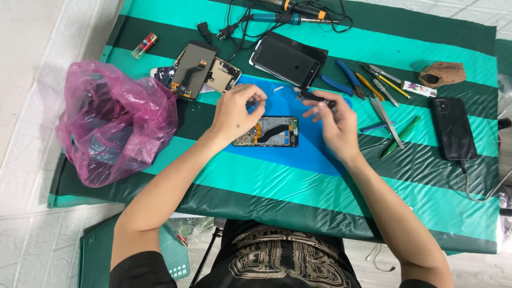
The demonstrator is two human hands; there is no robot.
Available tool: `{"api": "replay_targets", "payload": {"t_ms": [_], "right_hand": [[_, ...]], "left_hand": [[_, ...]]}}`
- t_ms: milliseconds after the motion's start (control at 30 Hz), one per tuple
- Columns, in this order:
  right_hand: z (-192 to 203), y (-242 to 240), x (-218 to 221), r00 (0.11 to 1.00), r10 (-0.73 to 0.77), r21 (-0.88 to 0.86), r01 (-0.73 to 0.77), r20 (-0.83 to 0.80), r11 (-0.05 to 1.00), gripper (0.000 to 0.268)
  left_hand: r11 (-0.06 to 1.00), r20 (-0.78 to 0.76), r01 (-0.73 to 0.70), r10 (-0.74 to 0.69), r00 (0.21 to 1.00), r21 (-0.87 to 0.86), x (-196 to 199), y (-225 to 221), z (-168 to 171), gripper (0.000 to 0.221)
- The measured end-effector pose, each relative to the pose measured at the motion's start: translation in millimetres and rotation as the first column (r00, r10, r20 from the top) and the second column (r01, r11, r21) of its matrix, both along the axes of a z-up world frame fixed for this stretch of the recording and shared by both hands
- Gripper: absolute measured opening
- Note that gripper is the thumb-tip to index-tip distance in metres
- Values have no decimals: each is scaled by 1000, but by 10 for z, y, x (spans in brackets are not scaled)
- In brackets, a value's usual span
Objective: Repairing a mobile phone by disassembling internal components using precision tools
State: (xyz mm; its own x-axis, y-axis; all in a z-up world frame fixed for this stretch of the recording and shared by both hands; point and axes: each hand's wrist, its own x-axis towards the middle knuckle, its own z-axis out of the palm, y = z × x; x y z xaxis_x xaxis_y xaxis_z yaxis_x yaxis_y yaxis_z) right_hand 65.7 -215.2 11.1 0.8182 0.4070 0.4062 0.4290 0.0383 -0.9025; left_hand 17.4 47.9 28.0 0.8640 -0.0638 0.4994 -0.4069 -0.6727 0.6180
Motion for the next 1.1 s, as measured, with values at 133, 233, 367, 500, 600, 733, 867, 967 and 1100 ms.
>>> {"api": "replay_targets", "payload": {"t_ms": [133,233,367,500,600,733,867,967,1100], "right_hand": [[0,-163,-52,994,37,113,-24,-108,993,29],[15,-222,-85,982,57,169,-26,-182,985,31],[2,-205,-124,982,81,216,-43,-170,975,31],[-4,-186,-176,983,110,241,-72,-147,968,30],[6,-186,-203,986,106,239,-72,-132,968,32],[17,-181,-217,987,100,235,-68,-128,970,32],[2,-173,-210,985,116,253,-81,-128,964,31],[20,-171,-224,986,111,239,-79,-123,968,32],[35,-172,-225,989,103,209,-80,-105,975,32]], "left_hand": [[999,45,50,-49,998,-22,-90,-76,81,8],[996,146,92,-88,985,-18,-142,-137,122,17],[989,255,144,-146,956,28,-191,-223,199,24],[986,314,158,-167,935,54,-214,-260,189,20],[986,327,152,-167,930,72,-231,-259,219,17],[988,343,144,-155,926,57,-229,-269,211,12],[987,371,141,-158,915,74,-219,-264,192,8],[988,378,133,-154,913,81,-219,-264,183,7],[988,385,137,-156,910,75,-211,-262,194,5]]}}
